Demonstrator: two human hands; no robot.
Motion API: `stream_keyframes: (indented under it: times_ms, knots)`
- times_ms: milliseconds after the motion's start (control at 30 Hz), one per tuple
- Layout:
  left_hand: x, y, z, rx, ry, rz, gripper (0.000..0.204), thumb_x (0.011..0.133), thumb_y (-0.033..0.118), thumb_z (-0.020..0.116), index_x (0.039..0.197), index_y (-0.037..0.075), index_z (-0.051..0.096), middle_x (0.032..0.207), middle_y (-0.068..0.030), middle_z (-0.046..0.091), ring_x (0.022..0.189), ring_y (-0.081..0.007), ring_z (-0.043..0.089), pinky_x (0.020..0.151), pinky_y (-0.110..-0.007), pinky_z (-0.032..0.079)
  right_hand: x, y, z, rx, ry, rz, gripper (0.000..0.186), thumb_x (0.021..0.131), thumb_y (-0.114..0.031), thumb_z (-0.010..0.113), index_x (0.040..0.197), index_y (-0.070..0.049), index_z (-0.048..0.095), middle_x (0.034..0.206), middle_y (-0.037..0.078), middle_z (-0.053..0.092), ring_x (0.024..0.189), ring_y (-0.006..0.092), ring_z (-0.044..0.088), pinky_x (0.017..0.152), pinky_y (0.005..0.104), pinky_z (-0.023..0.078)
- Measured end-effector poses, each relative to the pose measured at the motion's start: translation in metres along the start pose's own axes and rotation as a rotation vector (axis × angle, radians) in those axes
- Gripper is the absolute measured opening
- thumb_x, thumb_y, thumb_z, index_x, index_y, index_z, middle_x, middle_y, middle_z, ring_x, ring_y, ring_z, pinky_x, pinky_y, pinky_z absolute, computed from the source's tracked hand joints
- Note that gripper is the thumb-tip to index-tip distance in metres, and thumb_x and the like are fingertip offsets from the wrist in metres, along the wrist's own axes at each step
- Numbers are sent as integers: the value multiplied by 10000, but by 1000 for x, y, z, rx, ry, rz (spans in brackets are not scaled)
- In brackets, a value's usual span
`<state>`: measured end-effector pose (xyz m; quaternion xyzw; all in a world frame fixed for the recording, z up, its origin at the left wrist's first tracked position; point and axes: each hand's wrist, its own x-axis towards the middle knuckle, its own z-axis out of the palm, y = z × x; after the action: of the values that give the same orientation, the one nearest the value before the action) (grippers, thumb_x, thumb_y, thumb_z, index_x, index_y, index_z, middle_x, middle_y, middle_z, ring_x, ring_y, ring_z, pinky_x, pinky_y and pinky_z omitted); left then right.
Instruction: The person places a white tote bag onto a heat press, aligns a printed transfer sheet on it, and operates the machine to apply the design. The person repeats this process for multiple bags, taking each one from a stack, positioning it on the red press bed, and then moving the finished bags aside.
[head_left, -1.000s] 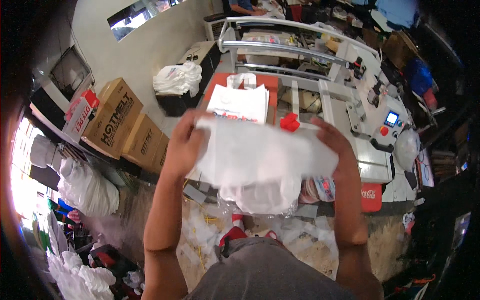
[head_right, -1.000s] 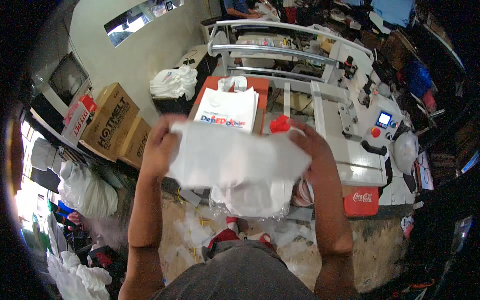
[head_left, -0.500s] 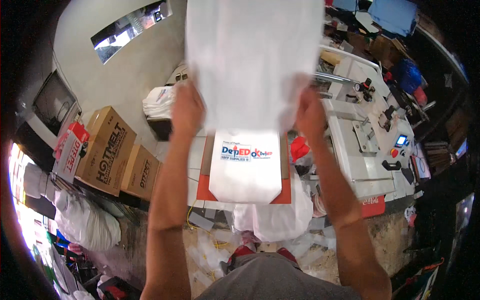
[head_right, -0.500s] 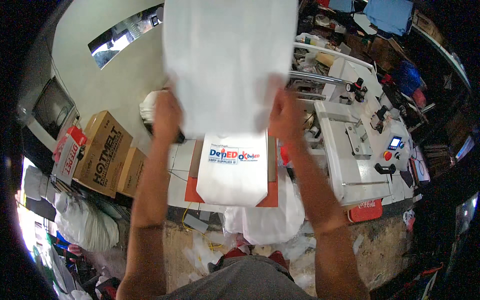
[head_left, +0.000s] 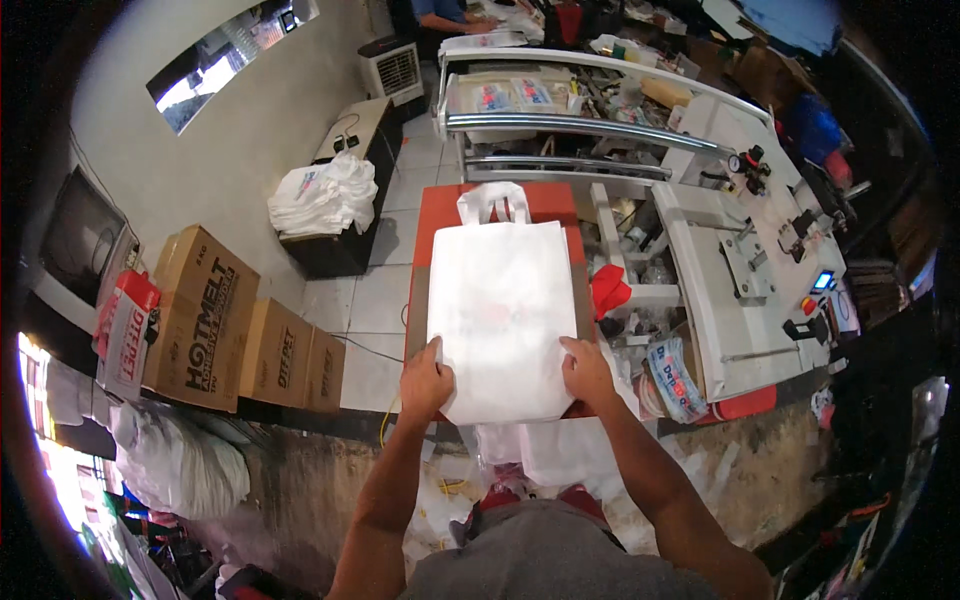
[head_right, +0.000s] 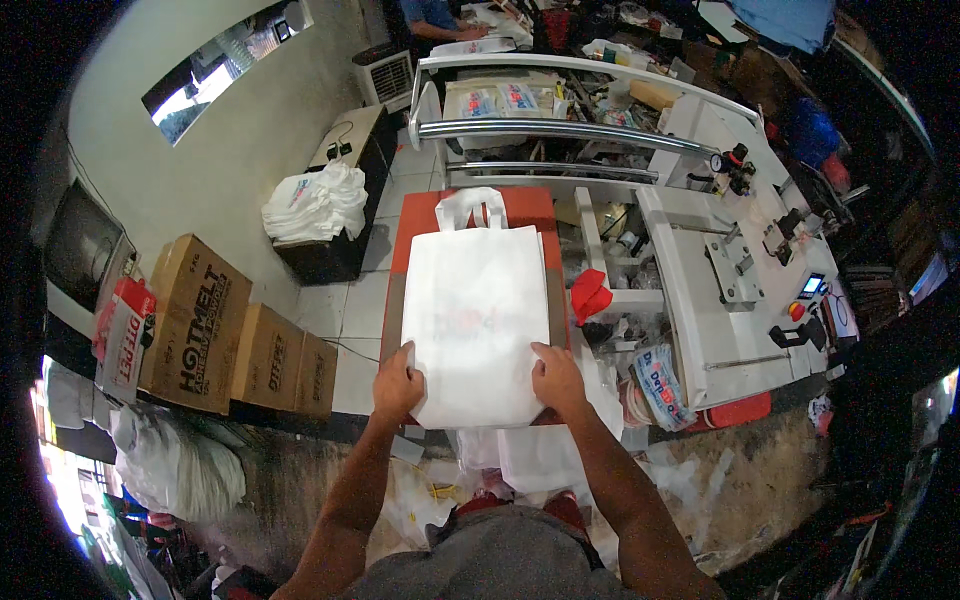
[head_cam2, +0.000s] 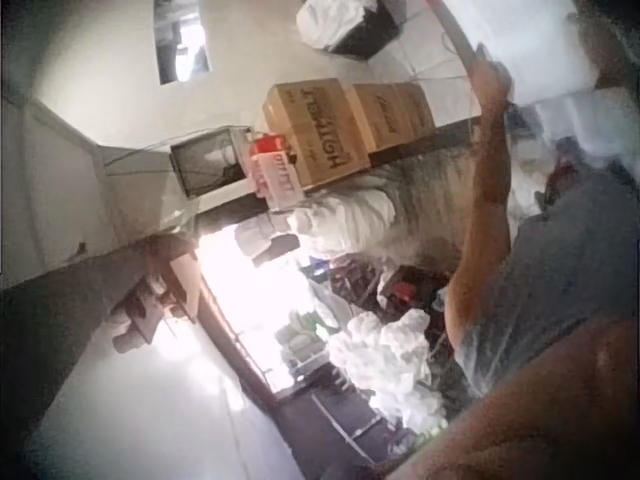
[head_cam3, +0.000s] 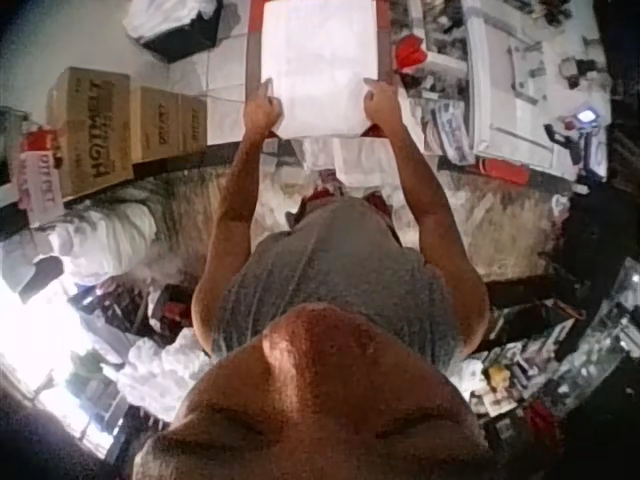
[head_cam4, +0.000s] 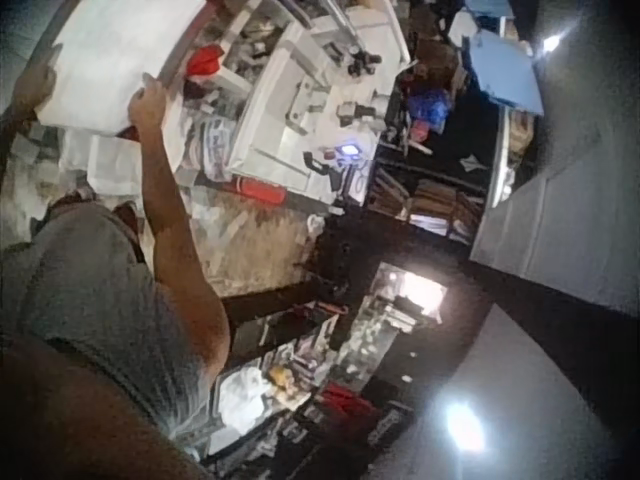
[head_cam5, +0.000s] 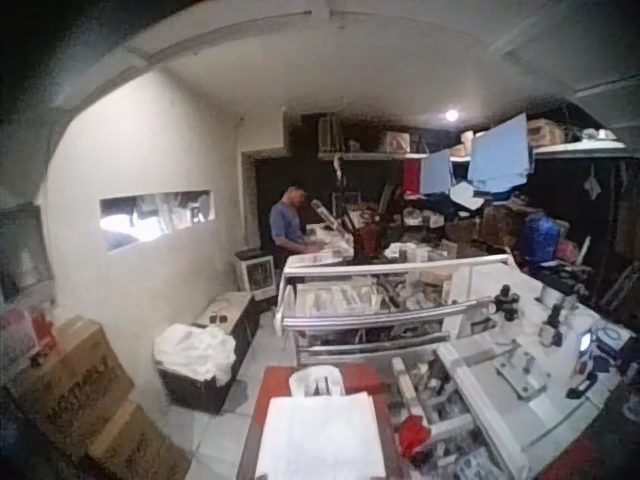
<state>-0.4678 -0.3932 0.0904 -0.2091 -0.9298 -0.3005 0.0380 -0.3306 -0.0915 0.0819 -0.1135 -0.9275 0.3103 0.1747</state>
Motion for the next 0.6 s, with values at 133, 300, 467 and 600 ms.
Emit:
stream_keyframes:
  times_ms: [133, 300, 467, 600]
  knots:
    - [-2, -6, -7, 67, 4, 8, 463, 815, 134, 587, 1275, 84, 601, 1020, -205, 641, 963, -399, 621, 849, -510, 494, 1, -7, 1, -46, 23, -6, 431, 853, -122, 611, 1269, -15, 589, 1148, 220, 611, 1078, 419, 563, 979, 488, 441]
    - [44, 15, -23, 96, 147, 215, 255, 799, 214, 700, 1013, 76, 689, 988, -143, 593, 942, -354, 593, 803, -472, 477, 58, -30, -18, -141, 306, -92, 480, 886, -204, 631, 1316, -10, 542, 1331, 221, 529, 1171, 448, 513, 1017, 521, 413]
    - [132, 51, 21, 202, 38, 446, 535, 894, 273, 598, 1396, 102, 525, 1431, -161, 483, 1335, -384, 437, 1082, -501, 375, 145, -44, 45, -420, -140, -125, 555, 960, -372, 529, 1460, -137, 474, 1559, 177, 364, 1432, 438, 311, 1159, 599, 254]
    - [145, 29, 59, 350, -81, 297, 644, 952, 391, 505, 1523, 124, 379, 1591, -140, 334, 1471, -401, 272, 1187, -534, 247, 148, -30, 65, -435, -225, -115, 596, 992, -438, 442, 1530, -186, 396, 1622, 137, 277, 1498, 416, 192, 1207, 594, 127]
